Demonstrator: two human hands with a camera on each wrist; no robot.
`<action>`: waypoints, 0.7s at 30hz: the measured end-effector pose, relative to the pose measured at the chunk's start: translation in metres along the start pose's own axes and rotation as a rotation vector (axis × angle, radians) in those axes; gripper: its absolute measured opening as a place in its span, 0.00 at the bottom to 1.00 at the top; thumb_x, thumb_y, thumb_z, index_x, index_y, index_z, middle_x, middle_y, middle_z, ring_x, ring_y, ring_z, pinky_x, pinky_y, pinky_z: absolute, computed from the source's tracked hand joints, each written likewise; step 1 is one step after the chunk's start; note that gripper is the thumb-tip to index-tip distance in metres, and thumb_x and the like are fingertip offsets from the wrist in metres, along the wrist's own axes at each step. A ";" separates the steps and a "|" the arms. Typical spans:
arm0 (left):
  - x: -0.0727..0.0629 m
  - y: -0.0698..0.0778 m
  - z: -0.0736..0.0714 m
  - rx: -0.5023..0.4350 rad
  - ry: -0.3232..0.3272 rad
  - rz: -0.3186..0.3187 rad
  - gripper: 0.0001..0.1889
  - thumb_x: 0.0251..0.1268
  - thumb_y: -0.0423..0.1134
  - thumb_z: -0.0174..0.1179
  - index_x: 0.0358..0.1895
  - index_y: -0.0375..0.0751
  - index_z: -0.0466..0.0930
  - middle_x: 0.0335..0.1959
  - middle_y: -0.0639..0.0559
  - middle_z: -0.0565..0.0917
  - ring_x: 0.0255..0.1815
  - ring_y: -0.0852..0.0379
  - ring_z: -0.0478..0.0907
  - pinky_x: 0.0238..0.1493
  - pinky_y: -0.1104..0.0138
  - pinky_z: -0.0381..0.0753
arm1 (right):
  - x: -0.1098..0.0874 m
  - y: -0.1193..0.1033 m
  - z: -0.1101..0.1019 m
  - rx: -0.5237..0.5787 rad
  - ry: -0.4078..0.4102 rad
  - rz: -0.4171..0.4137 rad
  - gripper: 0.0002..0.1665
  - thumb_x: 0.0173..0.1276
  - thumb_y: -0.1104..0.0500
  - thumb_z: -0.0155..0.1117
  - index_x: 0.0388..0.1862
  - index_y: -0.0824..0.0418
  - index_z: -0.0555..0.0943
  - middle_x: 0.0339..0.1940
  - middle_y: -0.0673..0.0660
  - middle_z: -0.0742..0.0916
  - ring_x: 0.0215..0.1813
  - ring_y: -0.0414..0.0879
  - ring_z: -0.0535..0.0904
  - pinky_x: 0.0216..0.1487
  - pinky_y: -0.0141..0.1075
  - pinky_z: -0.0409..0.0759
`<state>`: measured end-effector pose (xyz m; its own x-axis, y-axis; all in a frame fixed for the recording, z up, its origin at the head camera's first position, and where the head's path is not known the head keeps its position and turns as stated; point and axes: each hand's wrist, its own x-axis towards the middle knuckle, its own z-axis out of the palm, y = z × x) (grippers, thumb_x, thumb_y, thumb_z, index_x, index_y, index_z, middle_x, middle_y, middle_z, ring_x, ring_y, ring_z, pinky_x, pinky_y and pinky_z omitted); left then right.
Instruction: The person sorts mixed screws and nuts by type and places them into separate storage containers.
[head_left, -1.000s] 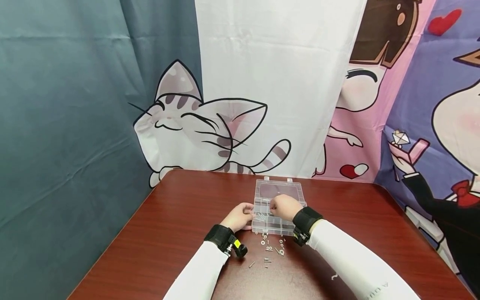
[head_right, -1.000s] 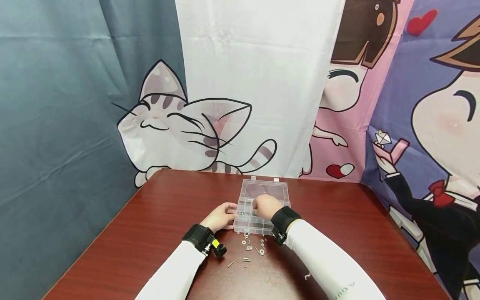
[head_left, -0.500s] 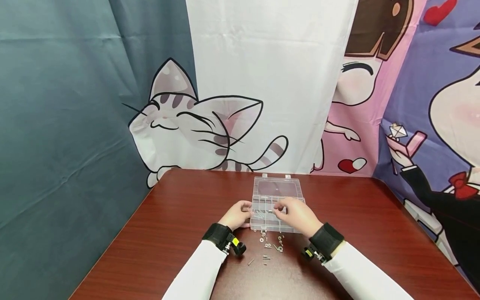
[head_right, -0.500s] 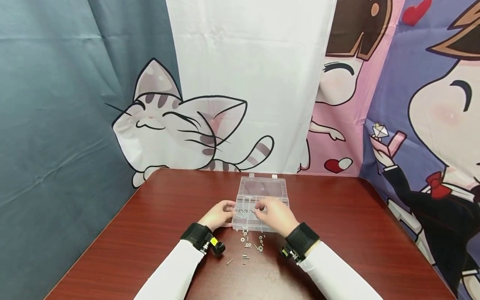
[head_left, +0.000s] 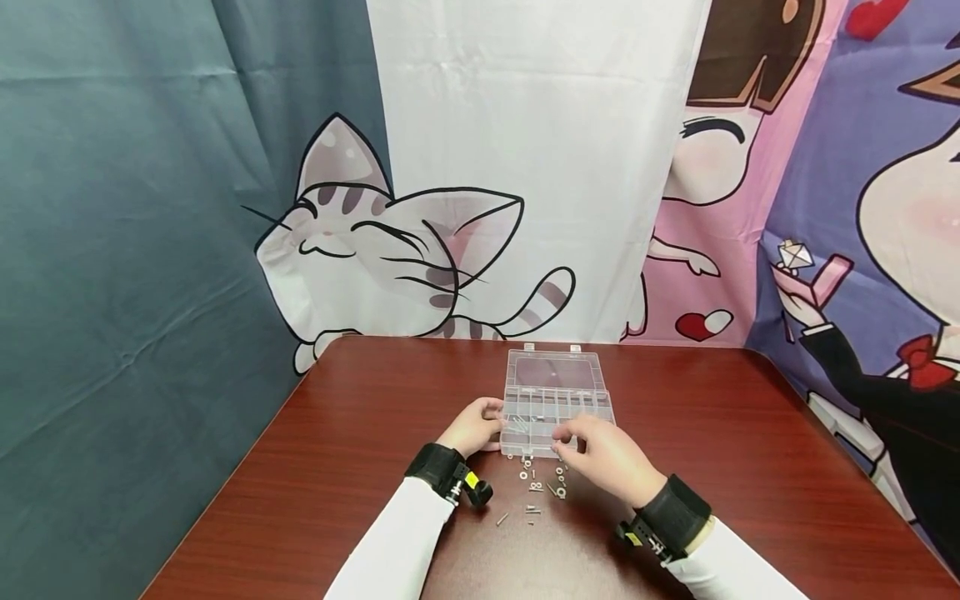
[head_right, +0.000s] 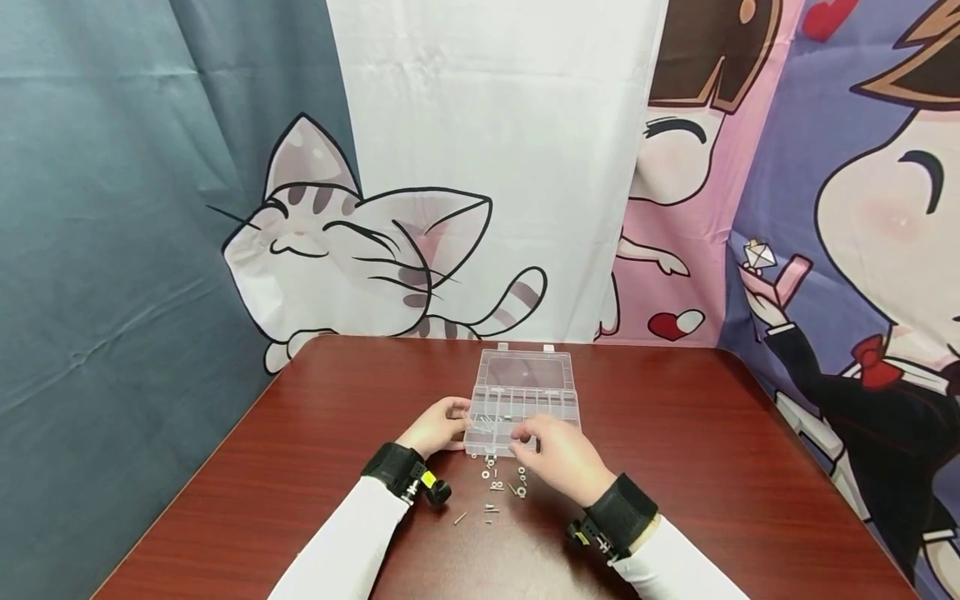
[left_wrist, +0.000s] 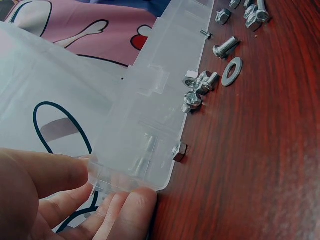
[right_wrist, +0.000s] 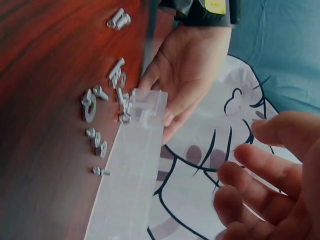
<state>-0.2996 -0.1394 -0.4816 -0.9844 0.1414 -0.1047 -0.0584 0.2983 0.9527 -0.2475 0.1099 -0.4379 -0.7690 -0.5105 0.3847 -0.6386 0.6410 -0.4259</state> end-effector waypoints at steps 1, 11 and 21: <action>0.000 -0.001 0.000 -0.002 0.000 0.000 0.22 0.72 0.31 0.57 0.65 0.30 0.67 0.53 0.38 0.77 0.47 0.48 0.80 0.36 0.60 0.87 | 0.000 -0.001 0.001 -0.009 -0.020 -0.015 0.05 0.67 0.54 0.68 0.38 0.52 0.87 0.32 0.39 0.81 0.30 0.35 0.73 0.29 0.28 0.74; 0.000 -0.001 -0.001 0.003 0.004 -0.004 0.21 0.71 0.31 0.58 0.65 0.31 0.69 0.54 0.37 0.78 0.47 0.48 0.80 0.36 0.61 0.87 | 0.000 -0.018 0.023 -0.058 -0.276 -0.250 0.05 0.65 0.58 0.69 0.38 0.51 0.88 0.37 0.41 0.85 0.39 0.34 0.80 0.41 0.31 0.80; 0.001 -0.002 0.000 0.010 0.010 -0.011 0.21 0.72 0.31 0.56 0.65 0.32 0.69 0.54 0.38 0.78 0.46 0.48 0.81 0.36 0.61 0.87 | -0.001 -0.032 0.038 -0.121 -0.354 -0.344 0.03 0.61 0.58 0.73 0.31 0.48 0.86 0.31 0.39 0.82 0.36 0.31 0.77 0.37 0.24 0.75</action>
<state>-0.3003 -0.1402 -0.4830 -0.9854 0.1282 -0.1120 -0.0676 0.3090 0.9486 -0.2280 0.0685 -0.4555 -0.4905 -0.8534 0.1761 -0.8650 0.4525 -0.2168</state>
